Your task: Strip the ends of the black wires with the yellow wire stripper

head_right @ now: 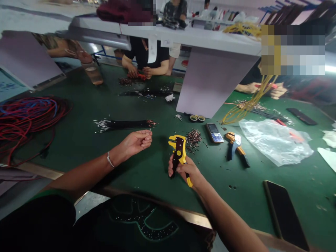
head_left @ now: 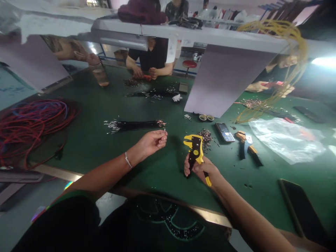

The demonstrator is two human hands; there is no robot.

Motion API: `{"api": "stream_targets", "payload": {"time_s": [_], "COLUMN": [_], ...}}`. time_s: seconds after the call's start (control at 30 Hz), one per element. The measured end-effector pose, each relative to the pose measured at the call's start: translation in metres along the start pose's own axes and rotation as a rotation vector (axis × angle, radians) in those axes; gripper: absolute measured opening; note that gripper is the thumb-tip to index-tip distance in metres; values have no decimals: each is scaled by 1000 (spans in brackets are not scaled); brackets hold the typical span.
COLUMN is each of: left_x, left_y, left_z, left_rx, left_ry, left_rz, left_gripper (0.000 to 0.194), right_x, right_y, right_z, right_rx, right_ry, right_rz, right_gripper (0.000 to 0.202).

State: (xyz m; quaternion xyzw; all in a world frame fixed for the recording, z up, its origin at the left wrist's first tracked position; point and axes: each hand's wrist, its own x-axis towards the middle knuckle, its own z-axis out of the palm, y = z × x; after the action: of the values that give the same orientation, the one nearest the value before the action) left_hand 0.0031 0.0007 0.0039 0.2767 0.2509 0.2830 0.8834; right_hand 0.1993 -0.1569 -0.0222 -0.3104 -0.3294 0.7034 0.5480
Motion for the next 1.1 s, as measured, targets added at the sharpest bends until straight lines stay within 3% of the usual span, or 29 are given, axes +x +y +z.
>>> {"api": "stream_targets", "payload": {"time_s": [0.13,0.33,0.6,0.77,1.03,1.1], "left_x": [-1,-7,-12,-20,-24,-23], "left_y": [-3,-12,-21,-15,-1,2], "left_z": [0,8,10,13,17,15], "left_rx": [105,206,254,217,313,354], "left_ry": [-106,-236,-332,-398,-314,-290], "left_rz": [34,-23,-43,-15,34,37], "left_gripper": [6,12,16,23,15,22], "right_x": [2,4,12,17,19,21], "right_y": [-1,-10,-27,-27,-37,-42], "right_z": [2,6,34,49,56,56], "right_rx": [-8,-59,-31,-10,-65,-81], "right_ry": [58,135,145,180,146,141], "right_rz": [-77,-143,-167,-200,-238,-242], "right_gripper": [37,42,40,39,38,38]}}
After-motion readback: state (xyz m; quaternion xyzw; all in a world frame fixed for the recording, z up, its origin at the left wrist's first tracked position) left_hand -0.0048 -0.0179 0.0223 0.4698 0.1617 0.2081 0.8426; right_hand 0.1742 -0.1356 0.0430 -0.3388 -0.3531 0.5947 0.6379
